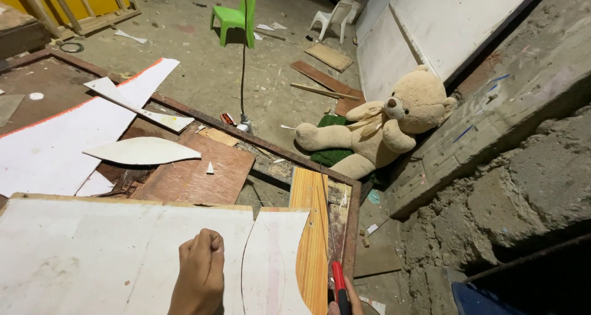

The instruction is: Cutting a curved shape out of a white board using a utility knife

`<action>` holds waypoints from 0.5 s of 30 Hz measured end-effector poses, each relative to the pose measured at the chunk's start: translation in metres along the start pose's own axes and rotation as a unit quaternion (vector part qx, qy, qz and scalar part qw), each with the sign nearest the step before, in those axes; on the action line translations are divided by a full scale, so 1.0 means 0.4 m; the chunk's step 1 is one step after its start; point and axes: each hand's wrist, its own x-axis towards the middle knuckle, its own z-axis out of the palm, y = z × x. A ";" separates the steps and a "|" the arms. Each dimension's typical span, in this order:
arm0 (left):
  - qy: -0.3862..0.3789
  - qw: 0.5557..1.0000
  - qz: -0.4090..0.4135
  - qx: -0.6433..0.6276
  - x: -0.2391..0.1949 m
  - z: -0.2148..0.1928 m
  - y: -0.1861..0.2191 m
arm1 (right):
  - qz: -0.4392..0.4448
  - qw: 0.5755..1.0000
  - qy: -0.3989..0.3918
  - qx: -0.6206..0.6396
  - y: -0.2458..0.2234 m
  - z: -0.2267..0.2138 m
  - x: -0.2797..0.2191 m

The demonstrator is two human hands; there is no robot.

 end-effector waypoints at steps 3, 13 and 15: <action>-0.009 0.999 -0.031 -0.011 -0.001 -0.001 0.002 | 0.020 0.999 0.037 0.015 -0.057 0.030 -0.047; 0.017 1.000 -0.003 0.004 0.008 0.003 -0.011 | -0.018 0.998 0.045 -0.047 -0.021 0.016 -0.027; 0.006 1.000 -0.028 -0.005 0.007 0.001 -0.005 | -0.016 0.998 0.050 -0.022 -0.031 0.026 -0.041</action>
